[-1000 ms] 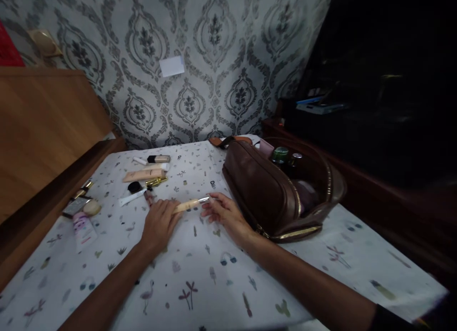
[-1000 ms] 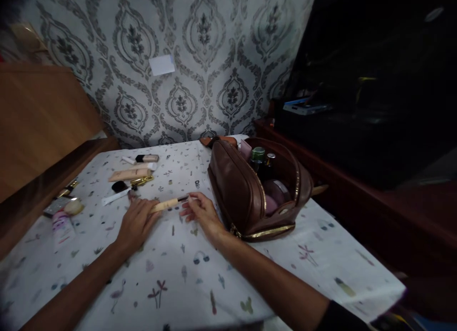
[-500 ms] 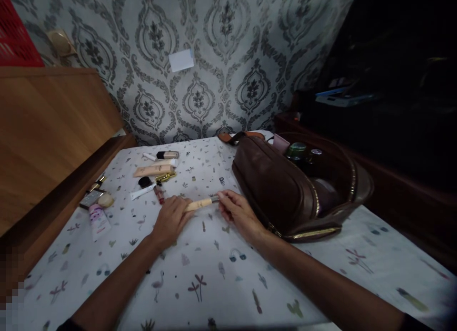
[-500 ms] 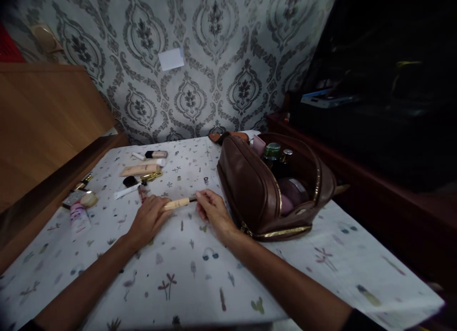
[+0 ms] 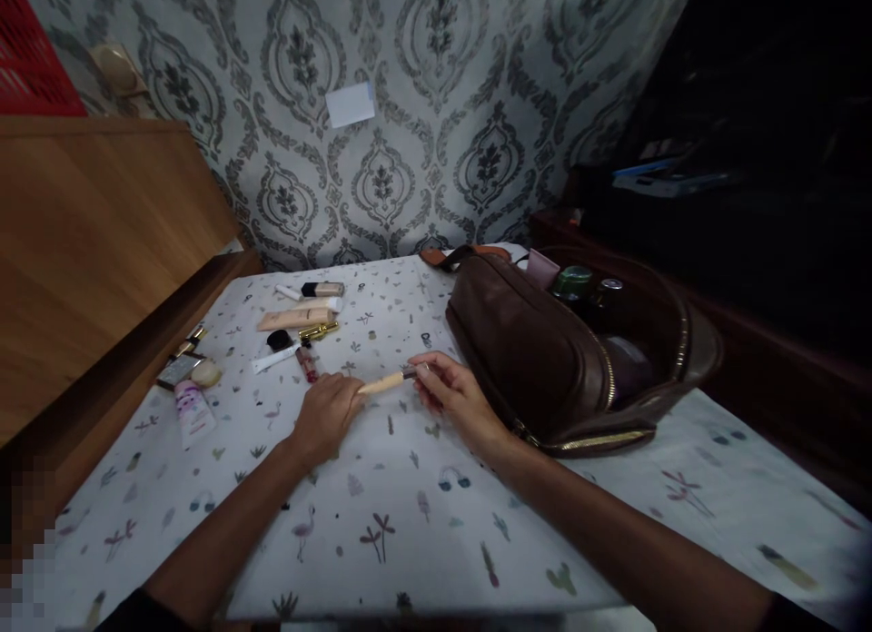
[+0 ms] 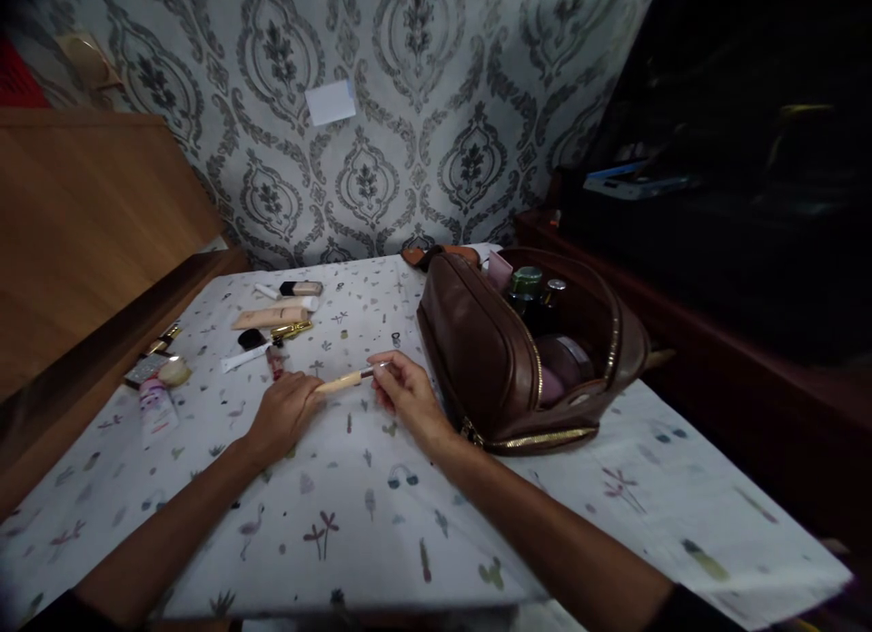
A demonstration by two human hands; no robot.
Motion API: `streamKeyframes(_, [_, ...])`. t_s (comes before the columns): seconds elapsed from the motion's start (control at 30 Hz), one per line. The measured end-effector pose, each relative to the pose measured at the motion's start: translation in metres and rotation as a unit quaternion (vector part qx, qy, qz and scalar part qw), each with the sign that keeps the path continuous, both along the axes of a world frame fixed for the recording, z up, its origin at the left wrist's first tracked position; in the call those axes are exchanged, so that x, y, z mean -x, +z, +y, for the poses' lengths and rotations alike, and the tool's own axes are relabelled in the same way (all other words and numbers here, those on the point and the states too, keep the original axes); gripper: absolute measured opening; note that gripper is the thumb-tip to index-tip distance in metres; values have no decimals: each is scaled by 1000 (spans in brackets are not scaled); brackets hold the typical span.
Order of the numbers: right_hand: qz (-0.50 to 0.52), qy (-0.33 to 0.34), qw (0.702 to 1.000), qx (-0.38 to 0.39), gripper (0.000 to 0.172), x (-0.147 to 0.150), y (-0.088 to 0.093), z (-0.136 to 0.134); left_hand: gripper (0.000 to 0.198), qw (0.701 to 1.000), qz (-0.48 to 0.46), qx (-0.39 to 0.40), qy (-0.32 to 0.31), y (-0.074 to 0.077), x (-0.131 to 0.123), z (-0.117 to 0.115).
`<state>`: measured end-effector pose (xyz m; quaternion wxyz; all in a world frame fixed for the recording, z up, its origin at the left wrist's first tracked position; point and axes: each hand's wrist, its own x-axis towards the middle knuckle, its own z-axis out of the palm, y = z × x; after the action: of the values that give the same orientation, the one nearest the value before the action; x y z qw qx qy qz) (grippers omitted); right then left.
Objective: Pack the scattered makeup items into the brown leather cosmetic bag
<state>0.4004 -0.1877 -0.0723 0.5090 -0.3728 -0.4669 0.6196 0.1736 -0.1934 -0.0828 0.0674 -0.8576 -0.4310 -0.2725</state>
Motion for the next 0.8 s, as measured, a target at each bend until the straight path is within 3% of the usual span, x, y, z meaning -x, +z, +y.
streamKeyframes(0.33, [13, -12, 1000, -2, 49, -2, 1, -1, 39, 997, -33, 69, -3, 4, 0, -1])
streamKeyframes(0.53, [-4, -37, 999, 37, 47, 0, 0, 1, 39, 997, -31, 74, -17, 7, 0, -2])
streamKeyframes(0.8, [-13, -54, 998, 5, 42, -1, -2, 3, 38, 997, -33, 63, -27, 7, 0, -2])
